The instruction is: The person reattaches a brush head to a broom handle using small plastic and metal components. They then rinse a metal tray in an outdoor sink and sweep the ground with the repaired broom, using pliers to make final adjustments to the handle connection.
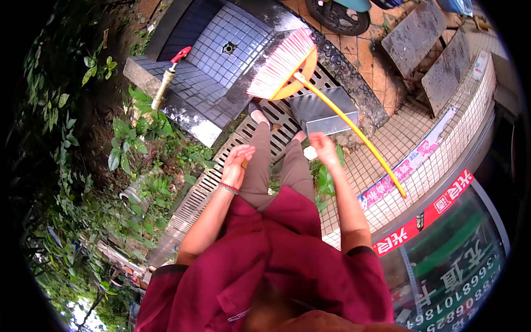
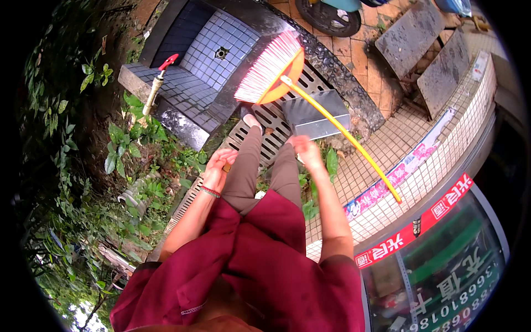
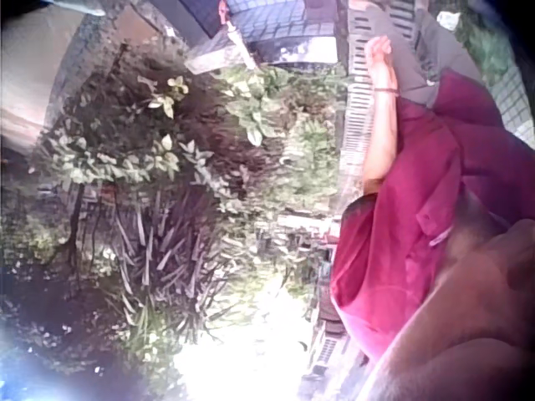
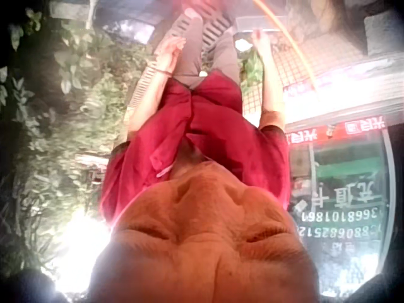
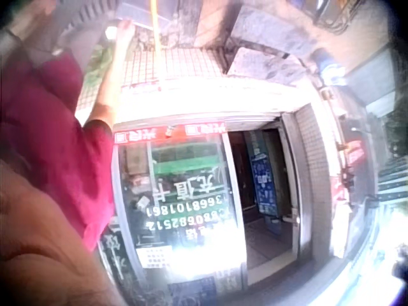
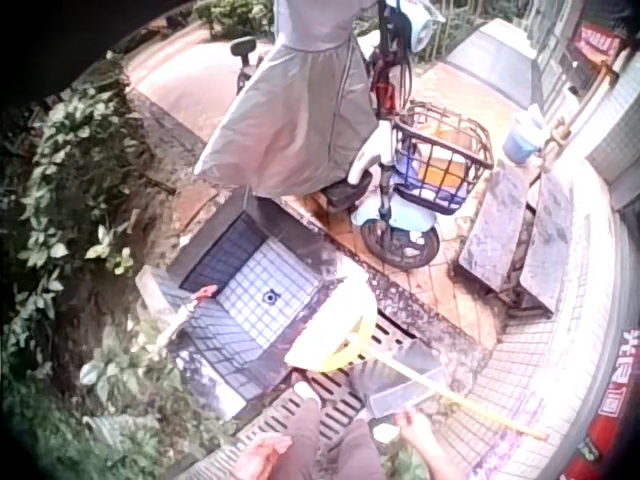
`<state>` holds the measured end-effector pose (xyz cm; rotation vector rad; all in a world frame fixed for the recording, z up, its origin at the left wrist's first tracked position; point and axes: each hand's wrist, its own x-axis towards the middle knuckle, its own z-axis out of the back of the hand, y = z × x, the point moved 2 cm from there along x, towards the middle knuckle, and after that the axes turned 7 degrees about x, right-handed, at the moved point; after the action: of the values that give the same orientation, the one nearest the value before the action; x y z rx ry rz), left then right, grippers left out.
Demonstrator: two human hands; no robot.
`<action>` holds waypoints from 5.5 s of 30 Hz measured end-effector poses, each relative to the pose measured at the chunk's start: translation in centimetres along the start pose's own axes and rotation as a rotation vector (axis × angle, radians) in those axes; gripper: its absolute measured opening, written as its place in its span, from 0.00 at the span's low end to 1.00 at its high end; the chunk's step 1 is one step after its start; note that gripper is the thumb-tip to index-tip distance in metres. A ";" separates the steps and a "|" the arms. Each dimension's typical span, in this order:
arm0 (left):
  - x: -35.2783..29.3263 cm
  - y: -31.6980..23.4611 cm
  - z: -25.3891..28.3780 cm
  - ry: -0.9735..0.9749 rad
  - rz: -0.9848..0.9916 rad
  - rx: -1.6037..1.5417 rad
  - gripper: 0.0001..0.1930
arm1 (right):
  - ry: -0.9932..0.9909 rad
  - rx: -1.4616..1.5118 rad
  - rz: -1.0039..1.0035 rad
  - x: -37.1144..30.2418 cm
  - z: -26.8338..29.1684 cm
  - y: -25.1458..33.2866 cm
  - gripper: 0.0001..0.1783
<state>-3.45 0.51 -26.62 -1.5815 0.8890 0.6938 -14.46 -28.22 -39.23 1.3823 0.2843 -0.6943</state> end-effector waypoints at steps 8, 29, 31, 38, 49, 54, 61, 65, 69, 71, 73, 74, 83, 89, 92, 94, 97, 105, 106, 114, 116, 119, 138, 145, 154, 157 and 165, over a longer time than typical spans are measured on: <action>2.0 -7.2 3.3 -0.175 -0.161 -0.034 0.16 | 0.569 0.205 -0.029 -2.8 -21.6 20.8 0.22; 11.9 -19.9 5.5 -0.085 -0.239 0.251 0.09 | 0.377 -0.201 0.476 13.8 -22.5 30.7 0.15; 12.6 -20.2 5.1 -0.155 -0.253 0.281 0.06 | 0.483 -0.197 0.277 14.5 -22.2 31.2 0.13; 13.3 -21.1 4.2 -0.194 -0.317 0.301 0.07 | 0.885 0.318 -0.398 17.0 -21.4 30.7 0.14; 13.7 -23.3 5.0 -0.074 -0.533 0.218 0.08 | 1.224 0.661 -0.923 19.6 -22.4 32.2 0.19; 14.8 -24.5 6.5 -0.088 -0.582 0.342 0.09 | 1.060 0.570 -0.610 21.4 -24.5 32.3 0.11; 17.9 -24.5 10.2 -0.799 -0.674 0.903 0.08 | 0.524 0.054 0.032 27.5 -30.5 30.9 0.10; 20.0 -25.2 11.2 -0.829 -0.787 1.085 0.09 | 0.460 -0.006 0.157 28.8 -32.8 29.9 0.10; 21.8 -24.8 11.5 -0.787 -0.760 1.081 0.12 | 0.421 -0.116 0.265 29.0 -33.2 29.0 0.10; 22.5 -24.7 11.6 -0.769 -0.763 1.079 0.13 | 0.444 -0.186 0.298 28.9 -33.1 29.4 0.10; 22.8 -24.7 11.4 -0.750 -0.757 1.083 0.13 | 0.491 -0.287 0.320 29.1 -33.2 29.8 0.10; 23.0 -24.7 11.3 -0.739 -0.749 1.088 0.13 | 0.499 -0.299 0.345 29.1 -33.0 30.0 0.11; 24.1 -24.5 11.2 -0.602 -0.732 1.176 0.13 | 0.683 -0.299 0.310 29.8 -31.1 30.7 0.10; 24.1 -24.7 11.2 -0.558 -0.716 1.101 0.11 | 0.790 0.615 -0.793 31.0 -31.6 28.1 0.10; 24.6 -24.1 11.4 -0.586 -0.755 1.060 0.11 | 0.635 0.624 -0.585 29.8 -32.5 27.2 0.12; 24.7 -23.7 11.5 -0.611 -0.768 1.051 0.10 | 0.598 0.355 -0.271 29.0 -32.7 27.4 0.13; 24.7 -23.6 11.6 -0.617 -0.752 1.055 0.11 | 0.644 0.094 -0.041 28.2 -32.7 27.7 0.15; 24.3 -24.2 11.5 -0.537 -0.742 1.135 0.19 | 0.673 0.207 -0.352 28.9 -32.9 28.5 0.17; 24.3 -24.1 11.4 -0.546 -0.742 1.143 0.20 | 0.673 0.120 -0.247 28.9 -33.2 28.5 0.18; 24.5 -24.3 11.0 -0.587 -0.708 1.210 0.21 | 0.650 0.316 -0.482 28.7 -33.6 28.0 0.17; 24.5 -24.4 10.9 -0.598 -0.715 1.226 0.21 | 0.639 0.279 -0.447 28.8 -33.6 27.9 0.16; 24.6 -24.1 10.9 -0.617 -0.727 1.246 0.21 | 0.615 0.285 -0.425 28.6 -33.8 27.8 0.17; 24.9 -24.2 10.9 -0.638 -0.754 1.249 0.22 | 0.523 0.427 -0.381 28.7 -35.1 27.1 0.19; 25.1 -24.2 10.5 -0.652 -0.761 1.276 0.22 | 0.519 0.473 -0.393 29.0 -35.4 27.3 0.19; 24.4 -24.2 10.6 -0.564 -0.782 1.352 0.22 | 0.504 0.559 -0.389 28.0 -34.6 26.4 0.18; 24.6 -24.2 10.4 -0.596 -0.796 1.350 0.22 | 0.527 0.484 -0.367 28.5 -34.7 26.4 0.18; 25.1 -24.0 10.3 -0.635 -0.847 1.302 0.21 | 0.497 0.380 -0.266 28.7 -35.1 27.3 0.19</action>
<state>30.65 8.10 -36.35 -0.3665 0.0227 -0.0885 31.40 -1.84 -40.56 1.8987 0.7708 -0.6319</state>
